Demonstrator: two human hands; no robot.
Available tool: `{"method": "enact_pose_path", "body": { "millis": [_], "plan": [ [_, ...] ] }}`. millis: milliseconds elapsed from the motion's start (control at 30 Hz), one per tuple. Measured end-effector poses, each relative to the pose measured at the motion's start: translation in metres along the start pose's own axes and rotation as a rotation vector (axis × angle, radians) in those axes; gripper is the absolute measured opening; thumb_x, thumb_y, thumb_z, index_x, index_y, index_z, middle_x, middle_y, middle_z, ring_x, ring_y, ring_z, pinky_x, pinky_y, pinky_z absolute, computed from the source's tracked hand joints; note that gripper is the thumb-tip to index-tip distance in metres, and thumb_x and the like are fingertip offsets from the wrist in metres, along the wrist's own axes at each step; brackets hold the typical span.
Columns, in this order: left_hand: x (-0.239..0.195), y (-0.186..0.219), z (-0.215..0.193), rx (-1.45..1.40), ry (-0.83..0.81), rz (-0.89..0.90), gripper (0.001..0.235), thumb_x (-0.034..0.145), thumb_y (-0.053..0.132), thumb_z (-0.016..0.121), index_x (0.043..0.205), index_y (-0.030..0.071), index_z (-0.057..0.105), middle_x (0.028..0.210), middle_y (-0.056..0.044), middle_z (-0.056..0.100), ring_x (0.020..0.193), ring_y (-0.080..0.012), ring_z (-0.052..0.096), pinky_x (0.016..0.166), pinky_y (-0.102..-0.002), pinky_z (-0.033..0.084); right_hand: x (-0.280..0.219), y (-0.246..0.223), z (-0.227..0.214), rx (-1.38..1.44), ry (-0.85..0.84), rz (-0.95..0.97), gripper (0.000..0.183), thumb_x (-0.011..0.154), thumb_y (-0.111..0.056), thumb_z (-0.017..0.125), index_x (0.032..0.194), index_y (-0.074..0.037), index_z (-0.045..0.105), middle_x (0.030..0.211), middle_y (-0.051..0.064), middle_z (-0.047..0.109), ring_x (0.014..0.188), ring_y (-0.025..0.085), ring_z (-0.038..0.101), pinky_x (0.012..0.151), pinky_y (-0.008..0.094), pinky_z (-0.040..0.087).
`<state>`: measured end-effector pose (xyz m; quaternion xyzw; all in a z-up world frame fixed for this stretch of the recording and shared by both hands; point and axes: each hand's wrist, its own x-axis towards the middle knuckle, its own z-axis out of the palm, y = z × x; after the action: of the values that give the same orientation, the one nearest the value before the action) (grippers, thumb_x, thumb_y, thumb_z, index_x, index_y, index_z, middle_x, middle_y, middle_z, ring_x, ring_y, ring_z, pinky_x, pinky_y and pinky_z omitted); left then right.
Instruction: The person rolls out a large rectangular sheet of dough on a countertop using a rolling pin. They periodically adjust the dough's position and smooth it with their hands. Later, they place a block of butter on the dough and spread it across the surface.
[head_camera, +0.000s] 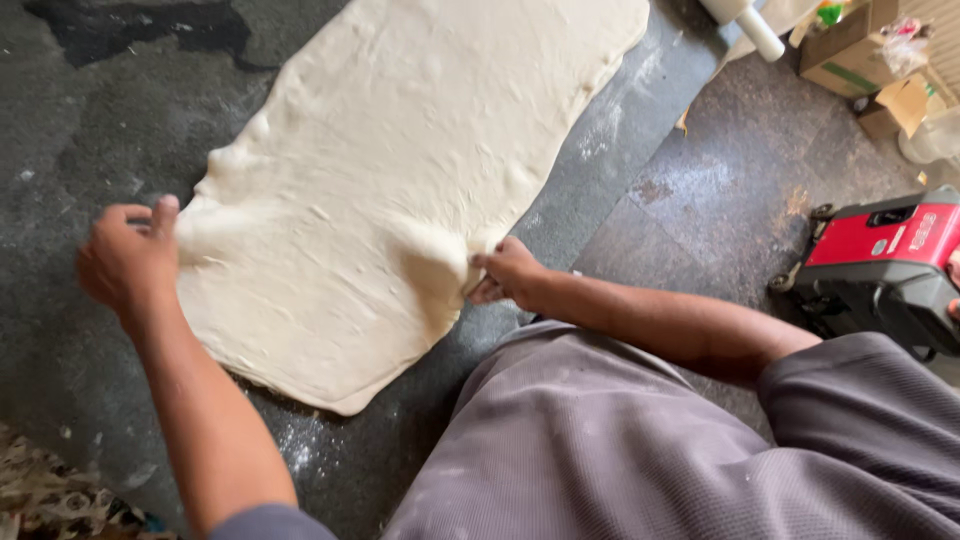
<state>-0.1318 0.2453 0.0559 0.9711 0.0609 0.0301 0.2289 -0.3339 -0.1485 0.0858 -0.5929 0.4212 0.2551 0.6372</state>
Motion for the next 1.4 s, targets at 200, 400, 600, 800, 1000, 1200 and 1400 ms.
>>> {"method": "enact_pose_path", "body": {
  "millis": [200,400,600,800,1000,1200,1400],
  "plan": [
    [-0.093,-0.043,0.014,0.037,0.029,-0.081,0.072,0.095,0.050,0.081,0.150,0.011,0.055,0.148,-0.021,0.054,0.135,-0.0483,0.047,0.108,-0.061,0.039,-0.044,0.003,-0.004,-0.972,0.274,-0.598,0.059,0.089,-0.033,0.075,0.130,-0.002,0.047,0.111,0.022,0.061,0.106,0.035,0.067,0.089,0.045,0.057],
    [-0.116,-0.034,0.038,-0.045,0.120,-0.221,0.096,0.080,0.046,0.087,0.152,0.005,0.038,0.149,-0.023,0.046,0.136,-0.0507,0.039,0.105,-0.058,0.039,-0.041,0.008,0.081,-1.452,-0.630,-1.642,0.056,0.094,-0.039,0.074,0.135,-0.007,0.053,0.142,0.023,0.056,0.128,0.041,0.059,0.090,0.043,0.059],
    [-0.092,-0.024,0.012,-0.342,0.037,-0.516,0.058,0.093,0.051,0.080,0.130,0.008,0.069,0.130,-0.015,0.074,0.119,-0.0314,0.073,0.103,-0.045,0.058,-0.027,0.078,0.166,-2.013,-0.700,-1.312,0.077,0.085,-0.027,0.073,0.144,0.006,0.035,0.138,0.033,0.048,0.107,0.040,0.065,0.079,0.042,0.061],
    [-0.095,-0.026,0.033,-0.237,0.421,-0.085,0.037,0.092,0.032,0.083,0.103,0.001,0.065,0.102,-0.018,0.072,0.091,-0.0383,0.072,0.077,-0.048,0.056,-0.010,0.079,0.185,-1.864,-0.590,-1.287,0.048,0.094,-0.009,0.058,0.137,0.005,0.041,0.129,0.037,0.054,0.086,0.036,0.070,0.062,0.040,0.061],
    [-0.084,-0.054,-0.001,-1.010,0.115,-0.189,0.031,0.099,0.024,0.080,0.112,-0.001,0.067,0.100,-0.011,0.071,0.085,-0.0168,0.063,0.078,-0.038,0.055,-0.015,0.037,0.191,-1.421,-1.122,-0.969,0.025,0.087,0.007,0.039,0.088,-0.006,0.060,0.085,0.015,0.065,0.069,0.017,0.062,0.050,0.030,0.048],
    [-0.043,-0.103,-0.080,-1.036,-0.075,-0.346,0.027,0.095,0.021,0.076,0.113,0.003,0.067,0.097,-0.003,0.074,0.081,-0.0116,0.070,0.069,-0.029,0.056,-0.021,0.057,0.192,-1.000,-1.474,-0.886,0.010,0.082,0.001,0.054,0.091,-0.002,0.055,0.081,0.013,0.054,0.073,0.027,0.057,0.076,0.045,0.053],
    [-0.076,-0.065,0.002,0.071,0.185,-0.324,0.035,0.108,0.022,0.066,0.136,0.001,0.062,0.133,-0.025,0.066,0.121,-0.0419,0.063,0.100,-0.054,0.051,0.029,0.082,0.180,-0.869,-1.521,-1.071,0.063,0.081,-0.007,0.069,0.140,-0.001,0.046,0.127,0.024,0.057,0.109,0.042,0.061,0.086,0.043,0.055]
  ]
}}
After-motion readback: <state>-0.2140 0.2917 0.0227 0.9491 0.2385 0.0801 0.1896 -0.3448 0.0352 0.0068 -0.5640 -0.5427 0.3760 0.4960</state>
